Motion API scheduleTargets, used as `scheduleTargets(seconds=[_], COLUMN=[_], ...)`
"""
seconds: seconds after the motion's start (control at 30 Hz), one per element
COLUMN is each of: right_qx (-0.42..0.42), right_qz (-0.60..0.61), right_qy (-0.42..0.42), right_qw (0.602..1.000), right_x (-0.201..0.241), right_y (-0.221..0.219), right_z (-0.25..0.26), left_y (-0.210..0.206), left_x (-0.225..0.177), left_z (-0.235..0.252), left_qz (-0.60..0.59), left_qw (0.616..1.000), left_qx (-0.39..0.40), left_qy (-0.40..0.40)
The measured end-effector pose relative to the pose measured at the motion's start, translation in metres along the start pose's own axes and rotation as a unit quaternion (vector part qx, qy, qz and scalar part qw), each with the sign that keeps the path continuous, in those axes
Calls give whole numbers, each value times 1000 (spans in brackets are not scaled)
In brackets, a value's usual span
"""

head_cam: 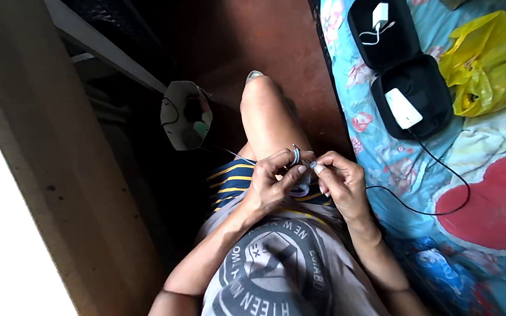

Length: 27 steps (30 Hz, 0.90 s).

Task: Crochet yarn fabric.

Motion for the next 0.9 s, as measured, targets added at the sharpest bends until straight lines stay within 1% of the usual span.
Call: scheduleTargets(seconds=[0.17,0.27,0.33,0.4,0.5,0.53,0.6,0.77,0.9], right_qx=[6,3,-2,-9,-12,-12,-9,-27,-42], right_qz=[38,58,80,105,106,95,56,-67,-156], right_qy=[-14,-28,-42,-52,-49,-40,-8,87,145], right_qw=[999,998,996,993,993,995,998,994,976], right_x=[0,0,-2,-3,-5,-5,-4,-4,-1], right_y=[-1,-5,-6,-6,-4,-4,-3,4,6], right_z=[-2,-4,-4,-4,-4,-4,-6,-12,-13], left_y=[-4,-5,-3,-1,-1,-2,-4,-4,-5], left_x=[5,6,7,13,27,30,33,34,34], left_z=[-3,-4,-4,-3,-2,-2,-2,-2,-2], left_qz=[-69,-68,-91,-169,-313,-346,-385,-423,-434], left_qw=[996,995,990,972,914,895,873,854,849], left_qx=[-28,-47,-69,-85,-96,-96,-88,-82,-87], left_qy=[47,63,85,138,238,262,286,291,289])
Point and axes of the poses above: each hand's wrist, its own z-axis towards the middle knuckle, its own y-axis out of the back of the hand, x = y × z, the point moved 6 cm from there along z, towards the middle knuckle, and after that the axes turned 1 degree about z, right-handed, at the moved point
